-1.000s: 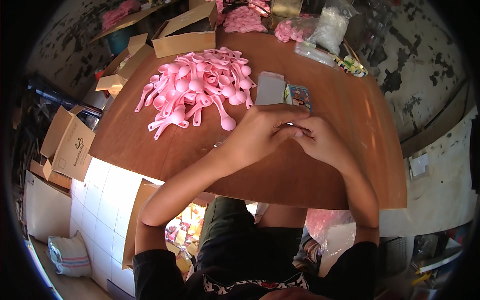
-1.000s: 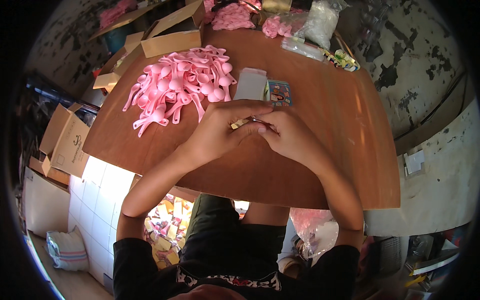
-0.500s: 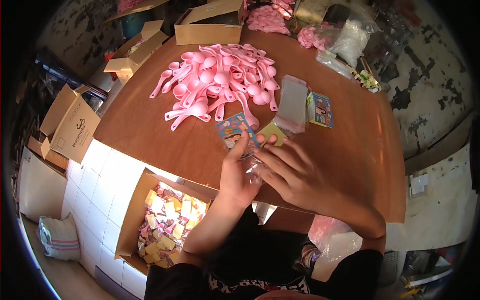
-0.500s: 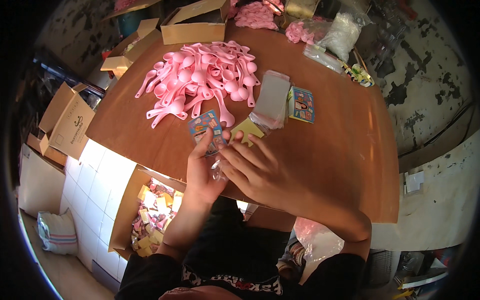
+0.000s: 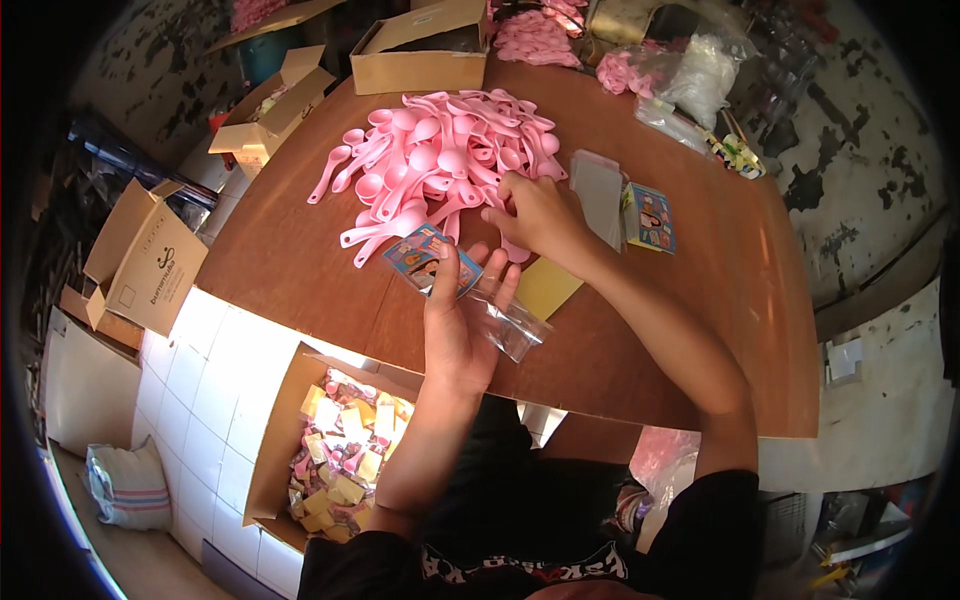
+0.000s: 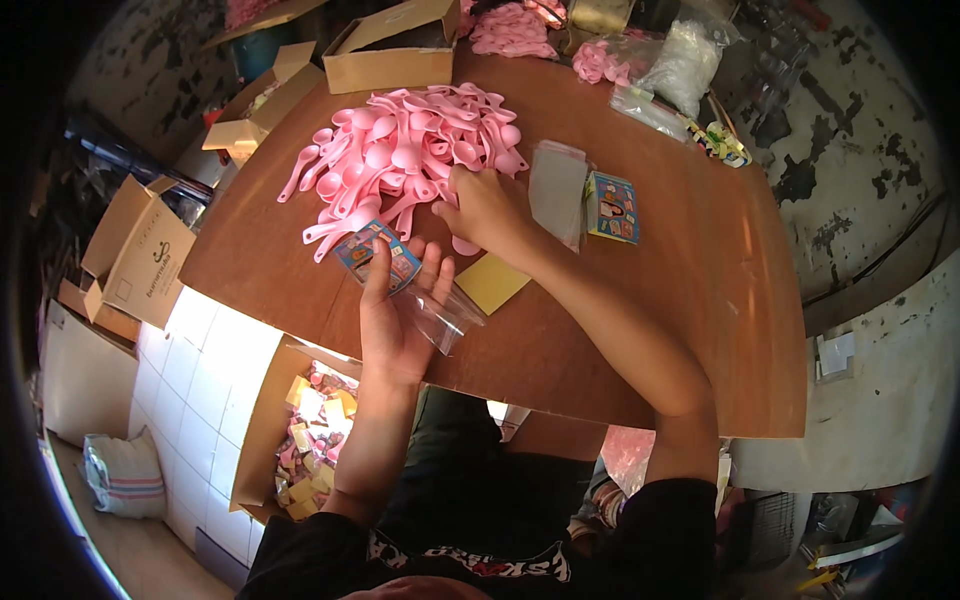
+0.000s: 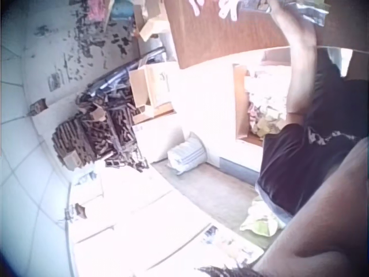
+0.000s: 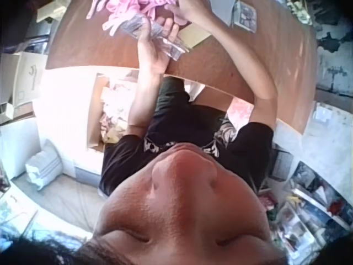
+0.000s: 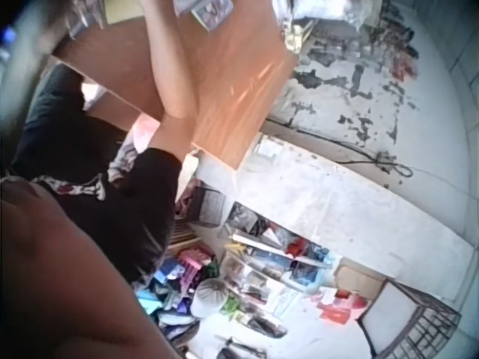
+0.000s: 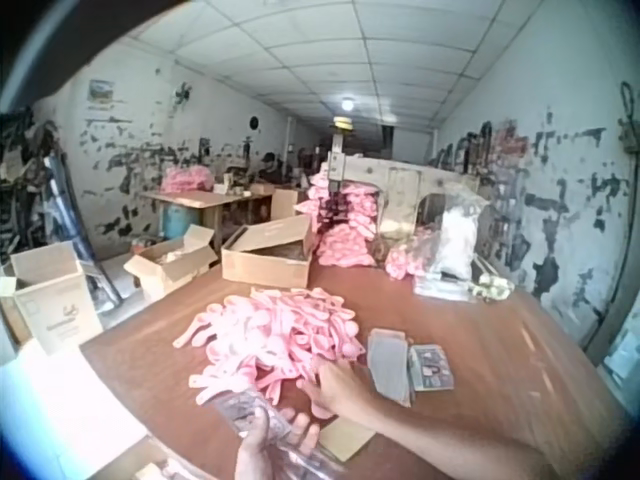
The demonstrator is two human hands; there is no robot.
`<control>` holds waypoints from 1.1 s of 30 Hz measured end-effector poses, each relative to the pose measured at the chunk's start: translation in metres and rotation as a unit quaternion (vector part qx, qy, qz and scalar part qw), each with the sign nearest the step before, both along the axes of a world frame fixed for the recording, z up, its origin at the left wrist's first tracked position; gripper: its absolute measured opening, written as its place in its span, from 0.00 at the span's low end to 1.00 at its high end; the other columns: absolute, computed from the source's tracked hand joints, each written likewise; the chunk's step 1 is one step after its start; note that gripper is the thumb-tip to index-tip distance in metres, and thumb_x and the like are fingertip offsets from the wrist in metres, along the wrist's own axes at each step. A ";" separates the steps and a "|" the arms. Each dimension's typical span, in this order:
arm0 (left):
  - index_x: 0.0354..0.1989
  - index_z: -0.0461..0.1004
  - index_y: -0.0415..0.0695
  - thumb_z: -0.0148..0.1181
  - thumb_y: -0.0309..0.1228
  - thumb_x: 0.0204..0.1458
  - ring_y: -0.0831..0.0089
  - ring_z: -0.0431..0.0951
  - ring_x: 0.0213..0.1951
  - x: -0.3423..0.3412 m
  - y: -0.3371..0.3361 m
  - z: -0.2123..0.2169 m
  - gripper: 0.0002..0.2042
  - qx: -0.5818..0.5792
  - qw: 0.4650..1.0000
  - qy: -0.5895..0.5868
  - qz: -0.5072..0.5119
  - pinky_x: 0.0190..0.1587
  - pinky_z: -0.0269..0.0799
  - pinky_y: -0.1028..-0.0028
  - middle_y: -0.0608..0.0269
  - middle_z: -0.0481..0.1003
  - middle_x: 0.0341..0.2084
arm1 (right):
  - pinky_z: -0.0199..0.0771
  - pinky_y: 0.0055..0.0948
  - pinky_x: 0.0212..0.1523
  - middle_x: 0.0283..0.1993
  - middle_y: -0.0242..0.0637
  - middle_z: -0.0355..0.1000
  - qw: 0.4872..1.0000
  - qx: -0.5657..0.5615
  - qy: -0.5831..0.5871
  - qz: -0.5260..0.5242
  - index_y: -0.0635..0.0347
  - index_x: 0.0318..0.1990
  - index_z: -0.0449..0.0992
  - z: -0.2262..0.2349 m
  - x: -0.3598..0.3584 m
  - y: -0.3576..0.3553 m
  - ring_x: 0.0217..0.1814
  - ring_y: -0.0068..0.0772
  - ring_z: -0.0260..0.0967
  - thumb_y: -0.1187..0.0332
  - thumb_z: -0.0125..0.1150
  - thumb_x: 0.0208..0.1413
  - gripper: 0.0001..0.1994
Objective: The person repeatedly picks up pink plastic spoons and places them into small clear plastic bags along with yellow paper inserts. The person seals each bag and sets it aside on the table. The process is repeated continuously throughout the clip.
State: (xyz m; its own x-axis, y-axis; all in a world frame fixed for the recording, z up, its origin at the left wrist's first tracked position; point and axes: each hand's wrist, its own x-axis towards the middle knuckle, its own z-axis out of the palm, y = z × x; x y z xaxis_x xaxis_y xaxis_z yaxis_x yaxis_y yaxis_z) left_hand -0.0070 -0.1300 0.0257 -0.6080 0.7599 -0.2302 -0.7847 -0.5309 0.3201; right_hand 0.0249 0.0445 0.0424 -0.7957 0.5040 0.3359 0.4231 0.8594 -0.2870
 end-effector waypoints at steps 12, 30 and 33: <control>0.49 0.64 0.42 0.65 0.42 0.56 0.58 0.77 0.50 -0.017 0.010 -0.004 0.22 0.094 0.980 -0.155 -0.083 0.58 0.75 0.56 0.56 0.72 0.42 | 0.81 0.25 0.40 0.41 0.41 0.78 0.927 -0.230 0.263 0.140 0.67 0.42 0.71 0.030 0.105 -0.034 0.45 0.32 0.78 0.83 0.65 0.53 0.11; 0.51 0.66 0.39 0.59 0.52 0.58 0.63 0.75 0.50 0.060 0.030 0.008 0.27 0.050 0.975 -0.116 -0.183 0.59 0.72 0.63 0.59 0.73 0.42 | 0.76 0.36 0.55 0.55 0.36 0.73 0.936 0.206 0.203 0.201 0.49 0.43 0.81 0.037 0.195 -0.075 0.57 0.41 0.68 0.70 0.74 0.44 0.15; 0.50 0.67 0.42 0.54 0.54 0.60 0.67 0.76 0.49 0.073 0.031 0.004 0.25 0.074 0.967 -0.071 -0.234 0.54 0.73 0.63 0.63 0.74 0.42 | 0.74 0.38 0.56 0.56 0.38 0.74 0.937 0.208 0.179 0.217 0.55 0.40 0.83 0.032 0.191 -0.066 0.58 0.41 0.68 0.73 0.71 0.45 0.12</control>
